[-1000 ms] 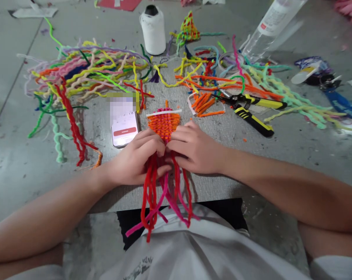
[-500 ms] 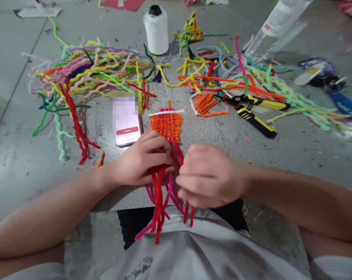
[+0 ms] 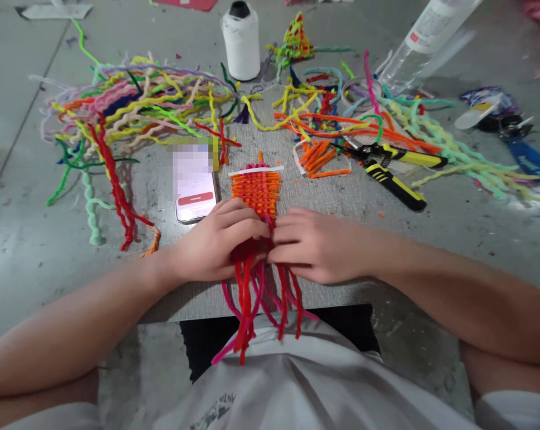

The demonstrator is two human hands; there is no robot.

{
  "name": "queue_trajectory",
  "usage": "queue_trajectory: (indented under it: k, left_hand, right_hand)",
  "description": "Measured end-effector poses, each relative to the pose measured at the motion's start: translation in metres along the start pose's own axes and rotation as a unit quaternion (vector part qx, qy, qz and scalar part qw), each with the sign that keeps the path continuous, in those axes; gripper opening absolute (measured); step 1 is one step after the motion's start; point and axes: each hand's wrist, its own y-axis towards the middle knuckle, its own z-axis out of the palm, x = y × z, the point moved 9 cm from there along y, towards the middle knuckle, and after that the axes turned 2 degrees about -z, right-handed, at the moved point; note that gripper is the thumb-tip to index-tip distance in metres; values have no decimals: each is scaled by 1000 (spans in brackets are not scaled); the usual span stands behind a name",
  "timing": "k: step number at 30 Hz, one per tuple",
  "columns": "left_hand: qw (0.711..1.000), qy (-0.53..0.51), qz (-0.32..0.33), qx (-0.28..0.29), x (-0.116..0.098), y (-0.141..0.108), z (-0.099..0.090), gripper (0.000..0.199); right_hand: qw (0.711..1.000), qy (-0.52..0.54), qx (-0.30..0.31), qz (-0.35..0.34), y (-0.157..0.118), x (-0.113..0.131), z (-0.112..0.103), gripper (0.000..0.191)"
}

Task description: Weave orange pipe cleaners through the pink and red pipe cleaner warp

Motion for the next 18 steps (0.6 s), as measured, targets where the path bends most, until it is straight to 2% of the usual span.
queue_trajectory:
  k: [2,4,7,11,16,18]
  left_hand:
    - [1000,-7,-1,-4,0,0,-1,21]
    - [1000,-7,2,-4,0,1,-1,23]
    - [1000,-1,4,1,-1,0,1,27]
    - [1000,-4,-10,-5,1,-1,0,37]
    - [1000,-5,19,2,-3,-2,0,17]
    - [1000,0,23,8,-3,-2,1,16]
  right_hand:
    - [999,-32,24,-19,0,7,4,14]
    - [997,-64,22,-27,0,11,3,17]
    - [996,-86,-2,-29,1,13,-2,26]
    - [996,-62,-54,-26,2,16,-11,27]
    - [992,7,-119,-27,-1,15,-21,22]
    - [990,14,-137,-17,-4,8,-25,19]
